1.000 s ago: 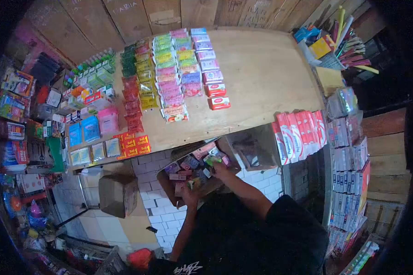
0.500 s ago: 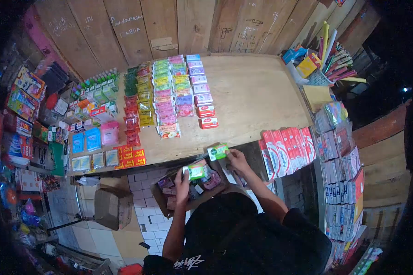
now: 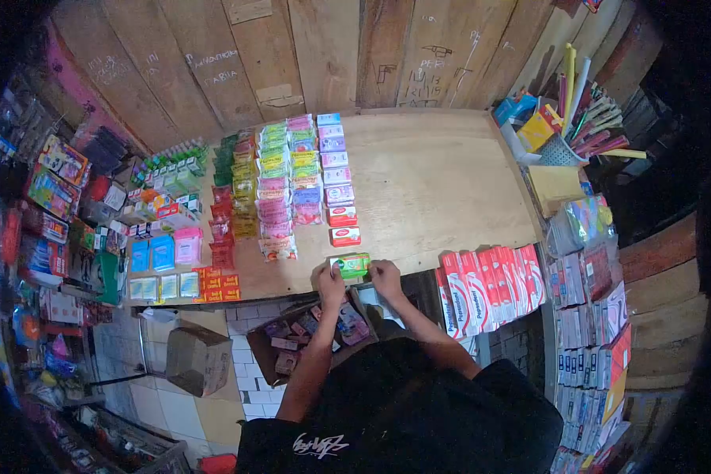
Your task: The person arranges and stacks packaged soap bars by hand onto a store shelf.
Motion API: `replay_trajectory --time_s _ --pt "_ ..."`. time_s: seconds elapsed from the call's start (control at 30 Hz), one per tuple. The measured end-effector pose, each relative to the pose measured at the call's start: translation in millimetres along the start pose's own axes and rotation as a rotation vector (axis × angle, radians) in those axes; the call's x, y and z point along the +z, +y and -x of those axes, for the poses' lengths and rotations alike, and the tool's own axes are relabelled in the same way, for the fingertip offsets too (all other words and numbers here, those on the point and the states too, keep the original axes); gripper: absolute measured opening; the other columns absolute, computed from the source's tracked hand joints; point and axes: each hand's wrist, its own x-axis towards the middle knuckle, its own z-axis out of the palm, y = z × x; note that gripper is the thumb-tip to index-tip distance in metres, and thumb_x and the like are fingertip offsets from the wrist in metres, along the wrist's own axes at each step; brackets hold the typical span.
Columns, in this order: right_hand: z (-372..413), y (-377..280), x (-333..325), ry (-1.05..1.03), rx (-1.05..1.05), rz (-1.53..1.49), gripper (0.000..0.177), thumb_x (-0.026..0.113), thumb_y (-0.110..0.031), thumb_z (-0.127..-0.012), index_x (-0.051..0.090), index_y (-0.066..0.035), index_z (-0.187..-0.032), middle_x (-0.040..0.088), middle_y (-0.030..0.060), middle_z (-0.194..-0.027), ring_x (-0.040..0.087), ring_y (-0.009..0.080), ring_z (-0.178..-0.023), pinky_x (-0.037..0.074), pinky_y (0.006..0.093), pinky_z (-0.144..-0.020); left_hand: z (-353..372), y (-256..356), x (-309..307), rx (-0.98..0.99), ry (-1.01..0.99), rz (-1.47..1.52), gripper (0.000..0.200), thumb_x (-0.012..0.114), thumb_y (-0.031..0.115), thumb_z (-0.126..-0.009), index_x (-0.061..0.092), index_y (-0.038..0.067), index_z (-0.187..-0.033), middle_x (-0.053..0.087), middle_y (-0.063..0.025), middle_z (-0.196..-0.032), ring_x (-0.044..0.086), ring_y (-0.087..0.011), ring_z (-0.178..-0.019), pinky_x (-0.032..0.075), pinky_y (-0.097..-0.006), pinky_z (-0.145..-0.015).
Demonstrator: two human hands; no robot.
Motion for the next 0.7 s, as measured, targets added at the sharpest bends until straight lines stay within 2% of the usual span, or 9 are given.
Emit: replay_trajectory --time_s 0.07,0.13,0.23,0.27,0.37,0.47,0.57,0.67,0.7 --pt "-1.3 1.0 4.0 0.067 0.057 -0.133 0.034 0.058 -0.026 -0.091 0.064 0.002 -0.072 0.063 0.0209 -0.07 0.061 0.0396 -0.077 0.049 0.0456 -0.071 0.7 -2.3 6.0 -0.014 -0.03 -0.04 0.021 0.057 0.014 -0.087 0.068 -0.001 -0.099 0.066 -0.0212 -0.088 0.061 -0.0375 -0.091 0.047 -0.0446 -0.082" --pt "-3.3 -8.2 -4.3 0.009 0.046 -0.187 0.035 0.057 -0.026 -0.092 0.064 0.002 -0.072 0.063 0.0218 -0.071 0.061 0.0399 -0.077 0.048 0.0462 -0.07 1.2 0.6 10.6 -0.004 -0.057 -0.02 0.022 0.056 0.013 -0.087 0.067 -0.001 -0.099 0.065 -0.023 -0.088 0.06 -0.0379 -0.094 0.047 -0.0448 -0.082" --pt "-5.8 -8.1 -4.0 -0.029 -0.063 -0.169 0.037 0.058 -0.025 -0.092 0.064 0.003 -0.069 0.062 0.021 -0.07 0.061 0.0376 -0.073 0.048 0.0436 -0.068 1.5 0.5 22.7 0.124 -0.001 -0.112 0.022 0.05 0.011 -0.092 0.06 -0.008 -0.09 0.058 -0.0266 -0.076 0.058 -0.0436 -0.077 0.045 -0.0474 -0.072" --pt "-5.3 -4.7 -2.5 -0.029 -0.111 -0.143 0.038 0.059 -0.025 -0.092 0.063 0.003 -0.068 0.061 0.0203 -0.07 0.06 0.0363 -0.072 0.048 0.0421 -0.067 2.6 -1.2 23.3 0.02 -0.056 -0.097 0.022 0.049 0.01 -0.092 0.06 -0.008 -0.087 0.059 -0.0281 -0.081 0.059 -0.0446 -0.081 0.045 -0.048 -0.073" --pt "-7.8 -13.0 -6.4 -0.038 -0.131 -0.074 0.035 0.06 -0.023 -0.091 0.064 0.004 -0.069 0.06 0.0193 -0.069 0.059 0.0362 -0.072 0.047 0.0419 -0.069 -3.4 -19.2 23.6 0.033 -0.12 -0.111 0.023 0.049 0.011 -0.092 0.061 -0.008 -0.086 0.06 -0.0299 -0.087 0.059 -0.0447 -0.086 0.046 -0.0479 -0.074" --pt "-8.7 -17.7 -0.6 -0.05 -0.123 -0.133 0.035 0.059 -0.021 -0.091 0.063 0.007 -0.071 0.06 0.0212 -0.07 0.06 0.0391 -0.078 0.049 0.0441 -0.073 -10.9 -28.9 26.1 -0.179 -0.149 0.062 0.022 0.05 0.01 -0.091 0.062 -0.007 -0.085 0.06 -0.0301 -0.089 0.058 -0.0446 -0.088 0.047 -0.0483 -0.075" --pt "-6.3 -17.9 6.4 -0.04 -0.1 -0.124 0.033 0.057 -0.019 -0.092 0.062 0.009 -0.077 0.059 0.0237 -0.081 0.058 0.0404 -0.08 0.048 0.0451 -0.073 -15.1 -46.9 28.2 -0.086 -0.111 -0.043 0.02 0.051 0.01 -0.089 0.063 -0.006 -0.089 0.06 -0.0296 -0.09 0.058 -0.044 -0.088 0.047 -0.0482 -0.078" --pt "-2.9 -21.7 9.6 0.016 -0.127 -0.101 0.032 0.057 -0.016 -0.093 0.06 0.01 -0.073 0.058 0.0233 -0.084 0.057 0.0381 -0.082 0.047 0.0434 -0.073 -15.8 -49.6 32.0 0.121 -0.012 -0.101 0.019 0.052 0.008 -0.087 0.063 -0.006 -0.093 0.061 -0.0287 -0.089 0.059 -0.0435 -0.089 0.047 -0.0484 -0.08" --pt "-1.3 -23.5 8.3 0.007 -0.104 -0.116 0.032 0.056 -0.016 -0.093 0.06 0.01 -0.075 0.058 0.0235 -0.085 0.057 0.0384 -0.082 0.047 0.0436 -0.074 -15.0 -47.6 29.3 0.11 -0.024 -0.099 0.019 0.052 0.008 -0.087 0.063 -0.006 -0.094 0.061 -0.0286 -0.09 0.058 -0.0435 -0.089 0.047 -0.0483 -0.081"
